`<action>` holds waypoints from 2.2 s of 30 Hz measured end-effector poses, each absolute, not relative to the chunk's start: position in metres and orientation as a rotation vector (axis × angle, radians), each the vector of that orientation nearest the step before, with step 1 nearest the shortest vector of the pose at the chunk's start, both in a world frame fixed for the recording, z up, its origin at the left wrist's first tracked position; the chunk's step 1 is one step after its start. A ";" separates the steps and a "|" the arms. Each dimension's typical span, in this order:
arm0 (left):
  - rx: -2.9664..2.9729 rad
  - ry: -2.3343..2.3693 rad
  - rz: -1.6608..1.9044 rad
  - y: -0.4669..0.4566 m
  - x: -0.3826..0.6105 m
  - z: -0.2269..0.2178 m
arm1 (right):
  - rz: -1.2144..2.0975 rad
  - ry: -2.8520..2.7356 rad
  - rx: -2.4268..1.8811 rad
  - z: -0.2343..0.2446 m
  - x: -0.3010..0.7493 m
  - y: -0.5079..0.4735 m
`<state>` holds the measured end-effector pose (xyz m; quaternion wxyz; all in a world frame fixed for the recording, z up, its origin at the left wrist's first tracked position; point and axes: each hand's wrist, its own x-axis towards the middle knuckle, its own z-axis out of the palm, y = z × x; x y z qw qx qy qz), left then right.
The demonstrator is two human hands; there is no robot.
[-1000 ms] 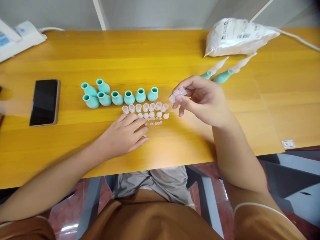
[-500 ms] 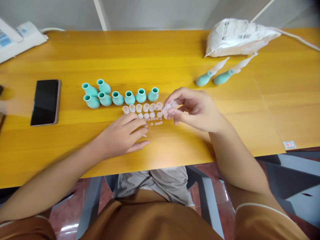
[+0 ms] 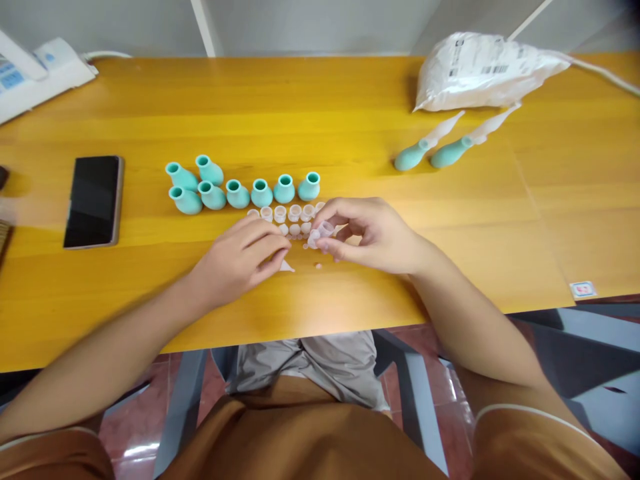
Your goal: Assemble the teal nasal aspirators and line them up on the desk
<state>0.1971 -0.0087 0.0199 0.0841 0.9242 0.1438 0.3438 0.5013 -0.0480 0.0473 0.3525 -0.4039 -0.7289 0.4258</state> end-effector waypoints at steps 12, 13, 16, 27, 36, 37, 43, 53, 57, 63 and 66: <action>2.939 0.033 0.878 -0.051 0.219 0.038 | 1.042 -1.648 -1.131 0.072 0.542 -0.040; 2.960 0.043 0.851 -0.055 0.226 0.038 | 1.012 -1.602 -1.101 0.070 0.548 -0.034; 3.047 0.167 0.631 -0.063 0.260 0.040 | 0.871 -1.442 -1.039 0.052 0.565 -0.011; 2.987 0.601 0.286 -0.078 0.416 0.049 | 0.682 -1.192 -1.229 -0.026 0.619 0.064; 2.848 0.591 0.345 -0.075 0.443 0.040 | 0.771 -1.157 -1.116 0.000 0.615 0.045; 2.820 0.586 0.356 -0.075 0.440 0.039 | 0.789 -1.171 -1.100 0.002 0.611 0.044; 2.618 0.555 0.439 -0.080 0.376 0.047 | 0.945 -1.358 -0.973 0.012 0.574 0.031; 2.140 0.594 1.121 -0.028 0.230 0.081 | 1.164 -1.609 -0.836 0.015 0.517 -0.002; 2.170 0.625 1.260 -0.001 0.220 0.063 | 1.348 -1.560 -0.699 0.015 0.507 -0.010; 2.164 0.673 1.319 0.002 0.215 0.034 | 1.548 -1.493 -0.605 0.013 0.492 -0.026; 2.137 0.671 1.259 -0.006 0.211 0.026 | 1.477 -1.544 -0.629 0.011 0.486 -0.034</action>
